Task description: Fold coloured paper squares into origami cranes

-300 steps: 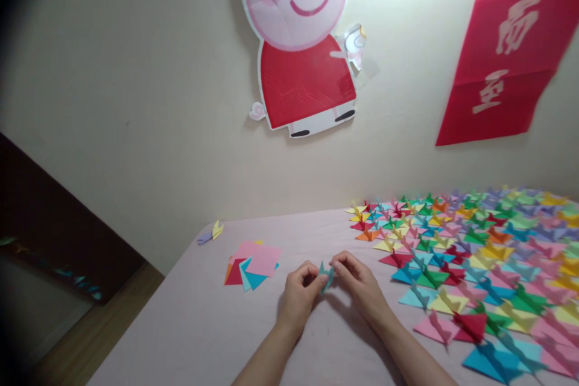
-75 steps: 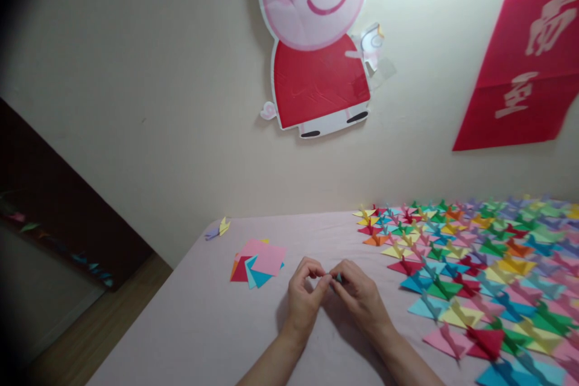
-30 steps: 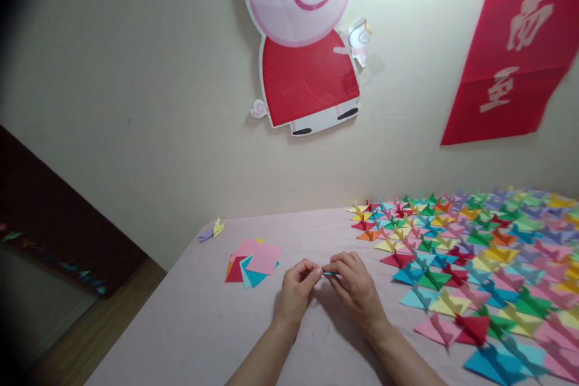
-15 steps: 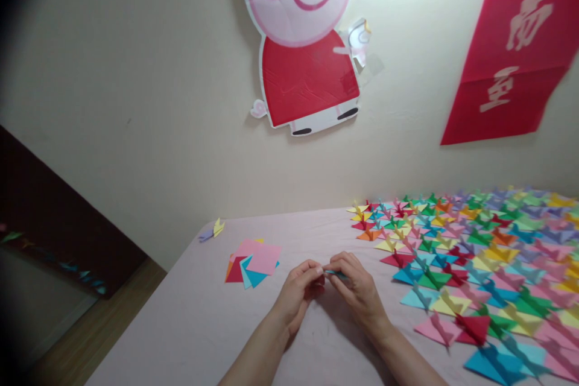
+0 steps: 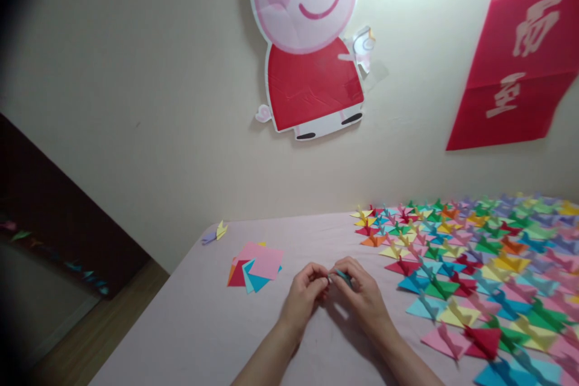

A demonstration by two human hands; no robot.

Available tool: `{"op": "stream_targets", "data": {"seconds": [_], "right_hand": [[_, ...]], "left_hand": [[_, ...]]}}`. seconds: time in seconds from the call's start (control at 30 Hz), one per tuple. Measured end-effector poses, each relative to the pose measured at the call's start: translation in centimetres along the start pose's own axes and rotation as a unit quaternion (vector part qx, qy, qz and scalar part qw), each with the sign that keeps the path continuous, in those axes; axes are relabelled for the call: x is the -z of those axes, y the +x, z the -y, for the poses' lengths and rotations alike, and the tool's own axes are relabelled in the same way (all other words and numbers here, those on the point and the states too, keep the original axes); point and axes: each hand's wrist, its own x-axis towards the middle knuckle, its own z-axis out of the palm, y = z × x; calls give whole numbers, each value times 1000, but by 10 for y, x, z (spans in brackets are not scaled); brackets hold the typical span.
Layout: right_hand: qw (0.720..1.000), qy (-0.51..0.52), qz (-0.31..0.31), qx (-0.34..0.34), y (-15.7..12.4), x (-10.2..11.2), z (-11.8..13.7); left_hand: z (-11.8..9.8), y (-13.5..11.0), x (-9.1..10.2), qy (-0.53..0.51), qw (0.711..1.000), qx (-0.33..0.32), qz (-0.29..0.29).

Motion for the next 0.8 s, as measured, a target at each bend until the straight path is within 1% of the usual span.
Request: {"op": "stream_targets", "data": {"seconds": [0.1,0.23,0.37,0.5,0.57,0.67,0.73,0.8], "right_hand": [[999,24,-6,-43,1,-1,2],[996,55,-4,-76,1,-2,2],[994,67,2,-83,1,-3,3],[995,55,10,-79,2,-3,5],[994,58,11,-87,2,-3,5],[988,89,-8,-123,1,-3,3],[983,110,-20,-144,1,-4,1],[981,120,-20,-151,1,-5,0]], "left_hand": [[2,-2,-3,60,996,-57,-30],[5,-5,-4,110,989,-90,-47],[8,-5,-3,150,980,-116,-62],[8,-7,-2,229,959,-152,-75],[8,-8,-2,250,952,-156,-75],[7,-9,-4,270,949,-151,-67],[7,-9,-5,269,950,-147,-62],[7,-9,-5,257,954,-145,-59]]}}
